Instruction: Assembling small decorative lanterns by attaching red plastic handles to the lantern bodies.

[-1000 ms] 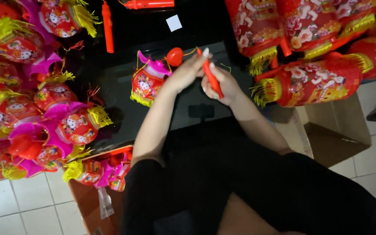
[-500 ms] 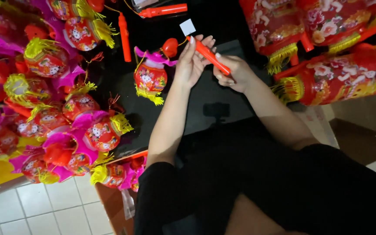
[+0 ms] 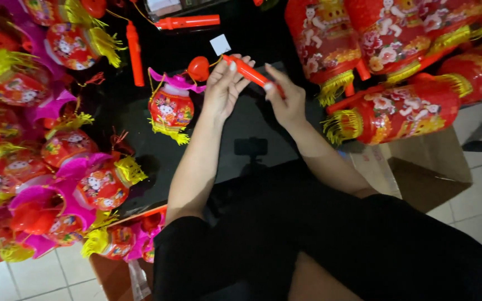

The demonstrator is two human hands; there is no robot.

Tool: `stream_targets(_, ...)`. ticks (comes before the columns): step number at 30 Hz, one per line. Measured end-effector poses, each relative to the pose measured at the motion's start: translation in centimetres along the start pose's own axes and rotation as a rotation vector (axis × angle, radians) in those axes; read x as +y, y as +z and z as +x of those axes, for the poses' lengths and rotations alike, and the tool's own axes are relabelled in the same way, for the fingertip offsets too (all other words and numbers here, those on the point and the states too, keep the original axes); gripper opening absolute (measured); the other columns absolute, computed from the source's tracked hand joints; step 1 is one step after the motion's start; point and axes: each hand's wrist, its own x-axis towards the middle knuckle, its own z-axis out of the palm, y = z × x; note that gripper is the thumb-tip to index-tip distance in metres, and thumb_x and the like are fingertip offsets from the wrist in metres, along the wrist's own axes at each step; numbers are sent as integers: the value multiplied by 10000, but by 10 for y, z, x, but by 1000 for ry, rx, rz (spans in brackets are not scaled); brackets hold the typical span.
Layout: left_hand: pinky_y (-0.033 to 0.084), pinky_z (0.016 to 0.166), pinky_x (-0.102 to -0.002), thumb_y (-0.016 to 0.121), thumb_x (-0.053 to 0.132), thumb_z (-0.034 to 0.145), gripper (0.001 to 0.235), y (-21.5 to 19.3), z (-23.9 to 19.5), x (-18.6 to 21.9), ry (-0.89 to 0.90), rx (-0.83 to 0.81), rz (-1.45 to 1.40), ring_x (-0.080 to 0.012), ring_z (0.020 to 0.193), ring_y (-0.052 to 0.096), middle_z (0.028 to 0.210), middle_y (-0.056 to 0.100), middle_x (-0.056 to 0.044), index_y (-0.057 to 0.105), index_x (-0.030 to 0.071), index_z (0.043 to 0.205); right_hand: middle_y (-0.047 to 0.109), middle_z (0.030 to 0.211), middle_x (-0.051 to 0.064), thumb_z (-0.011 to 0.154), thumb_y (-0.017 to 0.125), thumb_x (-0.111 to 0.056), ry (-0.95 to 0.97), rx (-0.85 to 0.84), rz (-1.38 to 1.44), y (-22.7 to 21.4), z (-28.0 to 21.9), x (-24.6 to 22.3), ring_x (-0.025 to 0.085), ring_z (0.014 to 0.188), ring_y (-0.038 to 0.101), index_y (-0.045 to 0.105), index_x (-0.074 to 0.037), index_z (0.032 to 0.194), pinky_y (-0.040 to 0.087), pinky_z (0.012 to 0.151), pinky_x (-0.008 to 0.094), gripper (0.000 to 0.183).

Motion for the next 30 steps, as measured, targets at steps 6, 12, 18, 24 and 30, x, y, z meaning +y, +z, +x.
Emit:
stream_targets(6,627,969,-451,710,187,1002,281,0,-1,7,11,9,104,-330,1223,690,1281,701,-216,649,66,1249,514,593,-22,1085,553,-345,270,-23,76,1,-5,2,77,506,464,691,-74,914,356,487,254,349)
stream_targets(12,617,989,-459,743,200,973,249,-2,-1,10,5,37,99,-324,1207,702,1236,727,-176,666,89,1181,721,1108,108,1007,717,-167,-26,172,-43,6,1,-6,229,1003,691,678,-53,1166,520,900,331,200)
stream_targets(18,625,987,-404,746,220,971,258,11,-11,17,-33,30,173,-296,1248,693,1270,719,-161,660,107,1187,509,533,-16,1044,556,-354,359,104,244,7,2,-3,75,470,482,610,-98,937,387,493,232,282)
stream_targets(24,584,1039,-438,776,227,944,247,4,0,11,2,70,155,-303,1197,712,1205,734,-145,657,106,1124,641,941,19,1007,701,-261,151,143,211,15,2,37,124,869,598,677,-104,1104,454,811,271,185)
stream_targets(30,569,1033,-475,799,218,930,245,-3,6,12,62,80,94,-331,1178,710,1159,744,-139,647,109,1088,591,743,25,985,693,-272,265,172,314,25,18,37,113,598,565,673,-94,979,463,573,248,178)
